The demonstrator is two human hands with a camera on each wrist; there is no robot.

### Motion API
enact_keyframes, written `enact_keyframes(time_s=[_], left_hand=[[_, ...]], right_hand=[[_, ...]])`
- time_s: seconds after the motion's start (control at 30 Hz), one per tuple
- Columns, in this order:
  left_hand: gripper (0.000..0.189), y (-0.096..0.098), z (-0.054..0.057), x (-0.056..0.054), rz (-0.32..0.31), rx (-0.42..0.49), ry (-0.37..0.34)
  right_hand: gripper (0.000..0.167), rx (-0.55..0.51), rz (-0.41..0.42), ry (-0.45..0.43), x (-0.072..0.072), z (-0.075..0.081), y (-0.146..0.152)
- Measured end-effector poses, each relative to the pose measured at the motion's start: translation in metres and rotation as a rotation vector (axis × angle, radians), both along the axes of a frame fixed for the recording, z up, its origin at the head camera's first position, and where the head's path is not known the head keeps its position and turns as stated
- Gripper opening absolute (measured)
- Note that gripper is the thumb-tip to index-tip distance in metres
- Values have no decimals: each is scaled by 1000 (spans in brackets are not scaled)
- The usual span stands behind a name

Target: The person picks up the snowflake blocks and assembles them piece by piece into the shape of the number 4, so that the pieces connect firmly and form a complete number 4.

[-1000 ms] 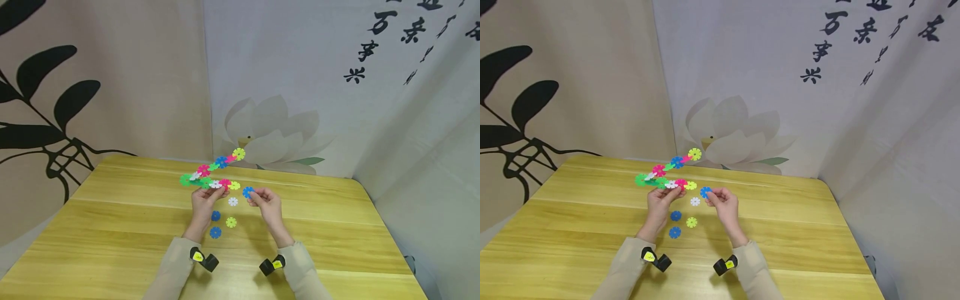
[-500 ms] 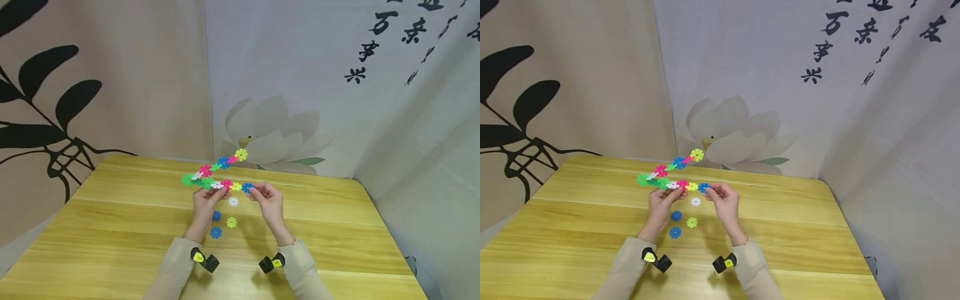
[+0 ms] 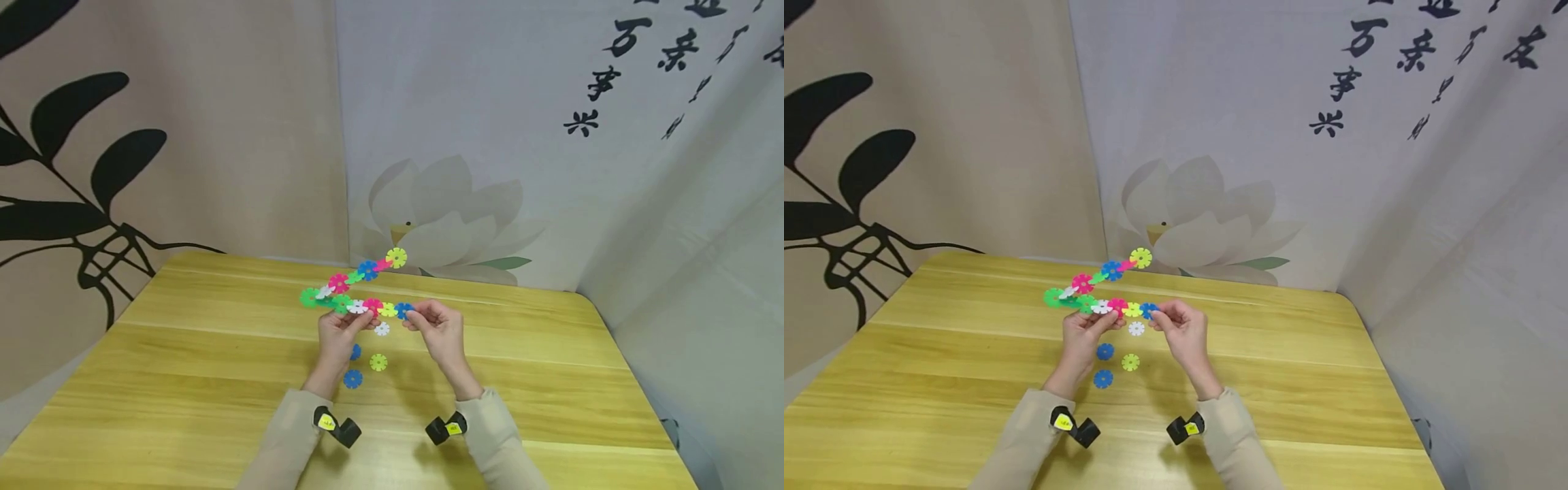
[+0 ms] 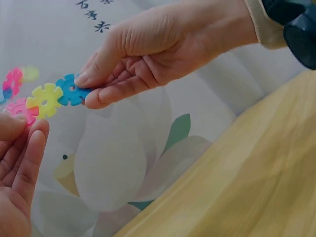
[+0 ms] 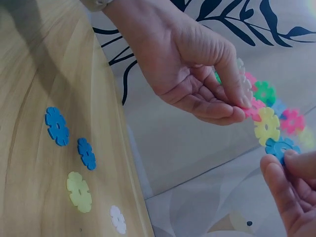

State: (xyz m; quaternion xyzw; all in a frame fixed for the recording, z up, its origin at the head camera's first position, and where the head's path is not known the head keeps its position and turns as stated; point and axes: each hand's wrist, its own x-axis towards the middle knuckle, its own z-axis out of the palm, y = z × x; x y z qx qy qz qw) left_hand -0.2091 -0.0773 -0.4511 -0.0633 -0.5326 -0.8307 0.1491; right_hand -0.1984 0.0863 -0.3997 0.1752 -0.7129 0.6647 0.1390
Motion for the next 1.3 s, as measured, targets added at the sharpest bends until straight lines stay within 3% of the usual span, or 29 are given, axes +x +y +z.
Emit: enact_keyframes(time_s=[0.5,0.77,0.9,1.03,1.13,1.3], left_hand=[[9,5,0,2,7,10,-57],[10,5,4,0,-6,21,-81],[13,5,7,-1,-9,20,-86],[7,6,9,0,-2,11,-75],[7,8,9,1,3,7,-63],[11,13,10,2,-18,30,6]], right_hand=[[2,-36,-16,16,1,-6,-1],[4,-63,-16,84,-1,-7,-3],[5,-114,-4,123,-7,-17,-5],[7,-99,-29,164,-13,-27,-4],[2,-108,-24,135,-15,-28,-2],[15,-196,21,29,-18,-27,3]])
